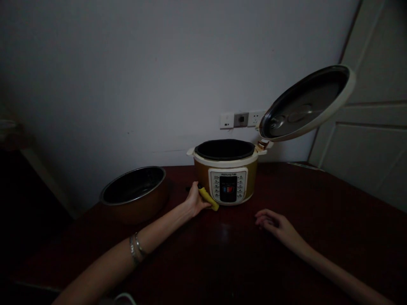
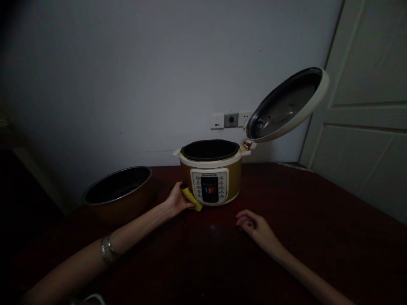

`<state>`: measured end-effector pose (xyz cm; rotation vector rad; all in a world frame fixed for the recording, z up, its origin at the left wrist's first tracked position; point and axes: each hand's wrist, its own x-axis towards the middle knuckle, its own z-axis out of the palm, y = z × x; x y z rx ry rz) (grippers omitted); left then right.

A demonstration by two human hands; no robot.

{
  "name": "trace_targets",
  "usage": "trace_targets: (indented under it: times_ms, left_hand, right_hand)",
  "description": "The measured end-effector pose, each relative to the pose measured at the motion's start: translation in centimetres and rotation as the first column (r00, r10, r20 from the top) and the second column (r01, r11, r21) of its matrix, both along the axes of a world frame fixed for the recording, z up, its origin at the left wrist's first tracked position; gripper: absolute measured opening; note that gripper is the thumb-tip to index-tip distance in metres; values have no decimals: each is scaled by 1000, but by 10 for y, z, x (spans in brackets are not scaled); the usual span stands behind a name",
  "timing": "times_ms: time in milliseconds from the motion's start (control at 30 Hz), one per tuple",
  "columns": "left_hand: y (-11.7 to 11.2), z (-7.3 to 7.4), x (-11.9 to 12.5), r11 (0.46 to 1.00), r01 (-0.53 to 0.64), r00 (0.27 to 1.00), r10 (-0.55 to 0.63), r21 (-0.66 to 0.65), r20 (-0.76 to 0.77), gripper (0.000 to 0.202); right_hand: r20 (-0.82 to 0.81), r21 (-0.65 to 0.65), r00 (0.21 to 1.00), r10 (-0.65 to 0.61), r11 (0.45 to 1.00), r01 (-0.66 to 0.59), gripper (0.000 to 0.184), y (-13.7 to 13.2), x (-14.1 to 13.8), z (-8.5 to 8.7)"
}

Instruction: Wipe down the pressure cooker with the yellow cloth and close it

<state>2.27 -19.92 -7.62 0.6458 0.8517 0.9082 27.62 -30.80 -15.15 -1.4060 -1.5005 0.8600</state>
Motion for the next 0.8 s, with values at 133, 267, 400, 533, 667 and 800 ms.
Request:
trace_targets:
  times_ms: [133, 267, 400, 533, 667, 800]
  left_hand:
    - [-4, -8, 0, 995, -97, 995, 97, -7, 0, 29]
    - [0, -9, -5, 998, -65, 996, 65, 6, -57, 14]
    - [14, -11, -18, 999, 37, 988, -37, -3, -147, 13]
    - [26, -13, -35, 989, 144, 960, -144, -18, -241, 14]
    - [35, -17, -52, 974, 225, 926, -206, 22, -316, 17]
    - [44, -29, -63, 958, 249, 857, -150, 142, -493, 20]
  right_hand:
    - [25, 32, 1000, -16, 999, 15, 26, -3, -2, 3]
    - [111, 57, 994, -7, 998, 1, 21, -3, -19, 6]
    - [-191, -306, 980, 48, 946, -106, 36, 9, -64, 11]
    - [-643, -462, 763, -59, 825, -326, 32, 29, -116, 22]
    - [-803, -383, 581, -133, 862, -333, 34, 52, -151, 22]
    - [-818, -344, 552, -165, 908, -238, 31, 68, -165, 12]
